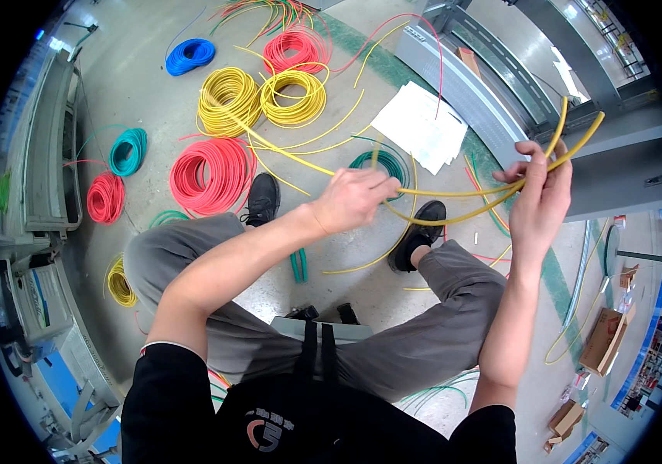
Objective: The person sits on the floor surrounded by coils of colored wires. They repeatedly pick up yellow and green wires, measure lengths by hand, and cut them using wire cutters. The cut pieces are placed on the floor.
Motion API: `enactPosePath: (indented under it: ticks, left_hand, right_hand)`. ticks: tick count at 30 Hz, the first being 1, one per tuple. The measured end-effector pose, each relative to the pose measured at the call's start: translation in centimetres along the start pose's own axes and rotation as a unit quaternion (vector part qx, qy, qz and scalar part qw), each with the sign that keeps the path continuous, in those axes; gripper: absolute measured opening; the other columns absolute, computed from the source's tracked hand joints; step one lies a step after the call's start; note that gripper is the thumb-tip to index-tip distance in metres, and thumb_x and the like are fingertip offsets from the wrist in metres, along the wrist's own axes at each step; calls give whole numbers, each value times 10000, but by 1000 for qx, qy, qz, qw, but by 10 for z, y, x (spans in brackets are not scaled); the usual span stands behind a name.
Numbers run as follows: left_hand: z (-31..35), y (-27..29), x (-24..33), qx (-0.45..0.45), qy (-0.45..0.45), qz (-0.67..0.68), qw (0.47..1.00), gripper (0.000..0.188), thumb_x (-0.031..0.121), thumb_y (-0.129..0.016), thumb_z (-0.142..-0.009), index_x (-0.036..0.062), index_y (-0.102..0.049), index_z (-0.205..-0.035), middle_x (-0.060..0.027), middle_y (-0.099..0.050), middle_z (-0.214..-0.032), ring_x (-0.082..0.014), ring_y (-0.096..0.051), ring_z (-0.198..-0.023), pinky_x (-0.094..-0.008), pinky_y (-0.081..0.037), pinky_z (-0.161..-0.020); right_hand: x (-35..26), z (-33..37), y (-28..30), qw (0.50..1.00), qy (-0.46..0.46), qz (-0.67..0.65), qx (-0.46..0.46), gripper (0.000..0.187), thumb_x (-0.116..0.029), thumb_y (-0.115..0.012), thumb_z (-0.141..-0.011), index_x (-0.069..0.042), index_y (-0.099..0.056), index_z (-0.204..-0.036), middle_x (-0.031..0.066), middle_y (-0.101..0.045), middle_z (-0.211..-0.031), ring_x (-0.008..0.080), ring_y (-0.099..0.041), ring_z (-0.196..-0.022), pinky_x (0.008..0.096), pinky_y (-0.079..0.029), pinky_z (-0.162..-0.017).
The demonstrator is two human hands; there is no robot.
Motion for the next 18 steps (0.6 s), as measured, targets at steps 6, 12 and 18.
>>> enactPosePath:
  ticks: [6,12,18]
  left_hand:
    - [16,-5,-52,-74,5,-66,995,294,-5,-615,-648,56,-599,-935,-61,-540,-700,-250,-590,-615,-367,-472,-494]
    - [73,21,-151,-147,88,-116,978,193,-13,-573,-716,38,-601,-900,-112,-675,-897,-297,-658,-754,-404,-535,-615]
    - [47,-31,-215,-134,262,-202,934,71,62,-580,-786,64,-617,-847,-154,-653,-786,-331,-652,-703,-430,-519,-600]
  right_hand:
    - [34,-11,22,974,-134,-184,-9,353,-59,-538,-936,96,-403,-1222,112,-603,-893,149,-623,-770,338,-535,-832]
    - [26,-28,78,980,-36,-151,123,387,-51,-489,-968,95,-404,-1315,110,-577,-1007,30,-315,-590,188,-291,-507]
    - [-2,-11,49,993,-5,-75,92,414,-43,-465,-968,89,-373,-1350,79,-531,-943,6,-286,-585,165,-241,-471]
Point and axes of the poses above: each hand's wrist, its own z-axis away from the middle knuckle, its own y-axis out of the back of the hand, x = y × z, the point moved 2 cm from there along -z, towards the middle knuckle
